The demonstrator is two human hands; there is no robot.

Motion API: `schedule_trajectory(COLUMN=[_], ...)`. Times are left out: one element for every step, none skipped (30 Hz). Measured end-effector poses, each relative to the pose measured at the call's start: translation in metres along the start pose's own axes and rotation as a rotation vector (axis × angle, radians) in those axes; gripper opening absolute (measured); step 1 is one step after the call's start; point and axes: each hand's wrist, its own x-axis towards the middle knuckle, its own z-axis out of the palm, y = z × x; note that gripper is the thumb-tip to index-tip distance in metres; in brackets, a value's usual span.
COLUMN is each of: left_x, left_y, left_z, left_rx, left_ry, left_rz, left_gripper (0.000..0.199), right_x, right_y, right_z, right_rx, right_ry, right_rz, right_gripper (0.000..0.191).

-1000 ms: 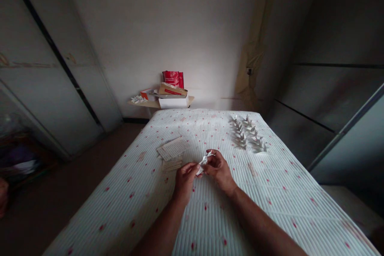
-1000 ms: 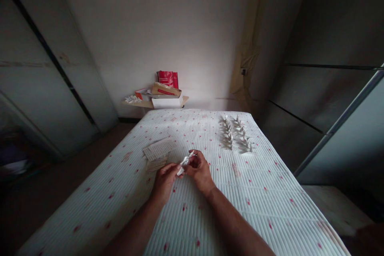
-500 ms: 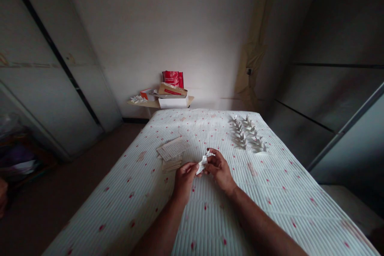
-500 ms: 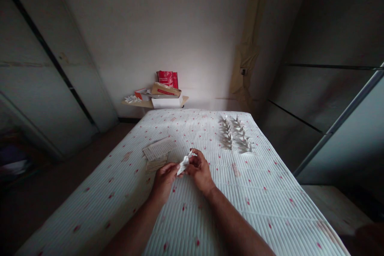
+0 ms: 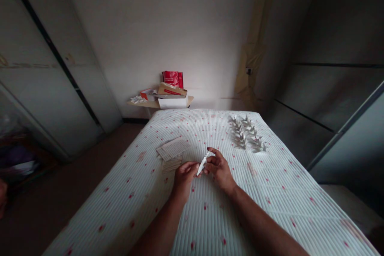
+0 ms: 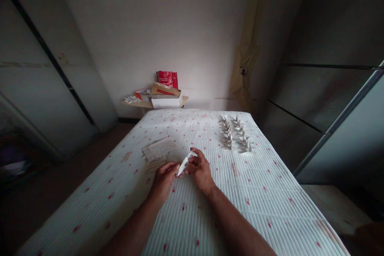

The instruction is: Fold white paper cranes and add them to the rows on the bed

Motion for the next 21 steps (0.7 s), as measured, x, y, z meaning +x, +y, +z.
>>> schedule_trajectory(left_x=[0.0, 0.001, 0.001, 0.001, 0.0, 0.0, -0.001, -0.001, -0.002, -0.002, -0.003, -0.003, -0.003, -0.003, -0.003, -0.003, -0.003, -0.003, -0.003, -0.002, -0.002], left_y=[-0.001, -0.002, -0.002, -0.001, -0.001, 0.001, 0.002, 0.003, 0.004, 0.005, 0.006, 0.007, 0.008, 0.009, 0.01, 0.01, 0.011, 0.011, 0.011, 0.01, 0.009], left_z=[-0.001, -0.001, -0.001, -0.001, -0.001, -0.001, 0.0, 0.001, 0.001, 0.002, 0.002, 0.002, 0.002, 0.002, 0.002, 0.002, 0.002, 0.002, 0.002, 0.001, 0.001], left_rx=[0.009, 0.013, 0.013, 0.015, 0.021, 0.032, 0.048, 0.068, 0.09, 0.111, 0.13, 0.147, 0.159, 0.166, 0.166, 0.162, 0.156, 0.148, 0.138, 0.125, 0.111], left_ry=[0.006, 0.01, 0.011, 0.011, 0.012, 0.013, 0.014, 0.012, 0.018, 0.032, 0.055, 0.078, 0.102, 0.121, 0.132, 0.134, 0.134, 0.135, 0.135, 0.134, 0.136], left_rz=[0.011, 0.017, 0.015, 0.008, -0.001, -0.01, -0.012, -0.008, 0.001, 0.009, 0.012, 0.01, 0.002, -0.009, -0.018, -0.024, -0.025, -0.02, -0.014, -0.006, 0.0], left_gripper=[0.023, 0.024, 0.024, 0.025, 0.025, 0.026, 0.027, 0.028, 0.027, 0.026, 0.025, 0.024, 0.024, 0.023, 0.024, 0.024, 0.024, 0.024, 0.025, 0.025, 0.025], right_x=[0.0, 0.0, 0.0, 0.0, 0.0, 0.0, 0.0, 0.0, 0.0, -0.001, -0.001, -0.001, -0.001, -0.001, -0.001, -0.001, -0.001, -0.002, -0.002, -0.002, -0.002], right_y=[0.0, 0.0, 0.0, 0.0, 0.0, 0.0, 0.0, 0.001, 0.001, 0.002, 0.003, 0.004, 0.004, 0.005, 0.005, 0.004, 0.004, 0.003, 0.002, 0.001, -0.001], right_z=[0.0, 0.0, 0.0, 0.0, 0.001, 0.001, 0.001, 0.001, 0.001, 0.0, -0.001, -0.002, -0.003, -0.004, -0.005, -0.006, -0.007, -0.007, -0.007, -0.006, -0.006], right_rx=[0.004, 0.007, 0.006, 0.003, -0.002, -0.009, -0.019, -0.032, -0.048, -0.069, -0.098, -0.134, -0.177, -0.222, -0.264, -0.301, -0.333, -0.361, -0.387, -0.409, -0.428], right_ry=[0.002, 0.005, 0.006, 0.008, 0.009, 0.011, 0.01, 0.005, 0.001, 0.0, 0.004, 0.013, 0.026, 0.039, 0.048, 0.049, 0.046, 0.043, 0.044, 0.052, 0.068], right_rz=[-0.003, -0.005, -0.005, -0.005, -0.005, -0.005, -0.006, -0.006, -0.005, -0.006, -0.014, -0.028, -0.047, -0.069, -0.092, -0.113, -0.131, -0.149, -0.167, -0.184, -0.197], right_gripper=[0.048, 0.048, 0.048, 0.047, 0.047, 0.047, 0.047, 0.048, 0.048, 0.048, 0.049, 0.048, 0.048, 0.049, 0.049, 0.05, 0.05, 0.05, 0.049, 0.049, 0.048])
